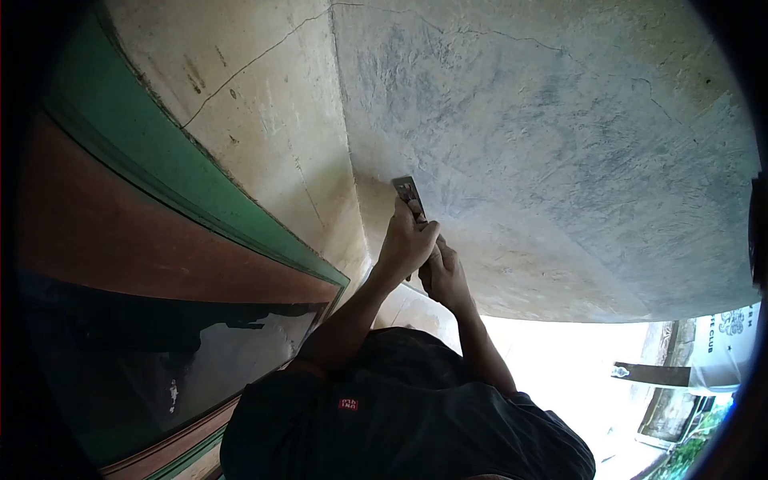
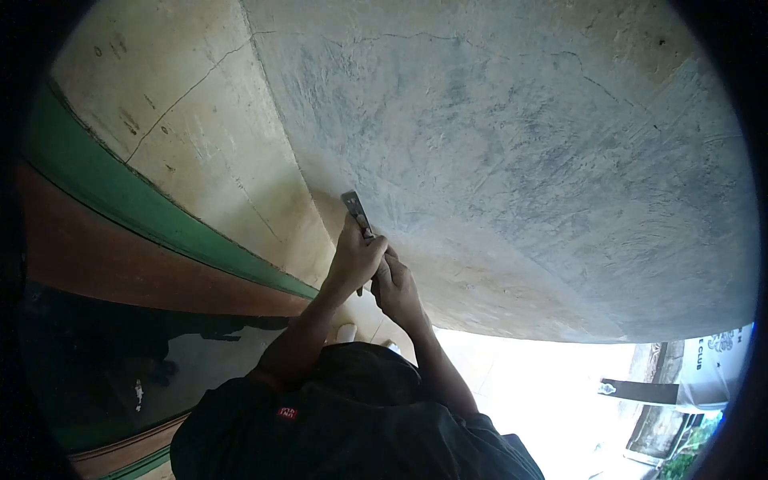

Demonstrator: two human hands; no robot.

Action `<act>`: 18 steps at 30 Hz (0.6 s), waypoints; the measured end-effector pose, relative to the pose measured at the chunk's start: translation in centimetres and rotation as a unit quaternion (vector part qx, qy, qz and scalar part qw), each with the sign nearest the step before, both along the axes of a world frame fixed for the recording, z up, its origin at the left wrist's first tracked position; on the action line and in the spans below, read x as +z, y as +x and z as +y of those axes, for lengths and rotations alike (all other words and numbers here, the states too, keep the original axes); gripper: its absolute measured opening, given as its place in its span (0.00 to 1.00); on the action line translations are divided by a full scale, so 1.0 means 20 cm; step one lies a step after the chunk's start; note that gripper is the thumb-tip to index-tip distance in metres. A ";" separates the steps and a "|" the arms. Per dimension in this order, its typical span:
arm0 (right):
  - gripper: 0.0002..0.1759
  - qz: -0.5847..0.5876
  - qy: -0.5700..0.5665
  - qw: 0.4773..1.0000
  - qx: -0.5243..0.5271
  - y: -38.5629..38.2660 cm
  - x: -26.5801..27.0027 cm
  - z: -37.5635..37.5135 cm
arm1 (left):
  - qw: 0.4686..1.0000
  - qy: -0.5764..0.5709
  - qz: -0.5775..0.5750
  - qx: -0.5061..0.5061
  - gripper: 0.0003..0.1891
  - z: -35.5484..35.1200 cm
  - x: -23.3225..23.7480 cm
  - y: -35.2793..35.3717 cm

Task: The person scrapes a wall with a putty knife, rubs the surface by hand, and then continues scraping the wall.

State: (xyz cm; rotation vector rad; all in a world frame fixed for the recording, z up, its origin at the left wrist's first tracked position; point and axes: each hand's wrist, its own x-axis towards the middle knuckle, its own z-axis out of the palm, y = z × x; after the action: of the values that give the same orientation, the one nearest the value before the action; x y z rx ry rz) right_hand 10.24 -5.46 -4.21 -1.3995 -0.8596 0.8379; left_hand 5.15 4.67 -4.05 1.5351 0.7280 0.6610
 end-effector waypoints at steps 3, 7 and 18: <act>0.13 -0.217 0.069 0.973 -0.023 -0.01 -0.16 -0.02 | 0.996 0.051 0.076 -0.020 0.20 0.00 0.14 -0.06; 0.15 -0.008 -0.117 0.993 -0.023 -0.05 -0.06 -0.07 | 0.991 0.053 0.117 -0.046 0.19 -0.03 0.11 -0.05; 0.02 -0.149 -0.067 0.987 -0.009 -0.05 -0.12 -0.14 | 0.985 0.025 0.152 -0.082 0.24 -0.07 0.11 -0.04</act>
State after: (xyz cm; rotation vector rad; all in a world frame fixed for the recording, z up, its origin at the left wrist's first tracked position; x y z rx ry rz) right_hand 9.25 -8.20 -6.53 -1.6759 -1.0318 0.6918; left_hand 4.36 3.31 -1.90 1.7430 0.8062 0.3270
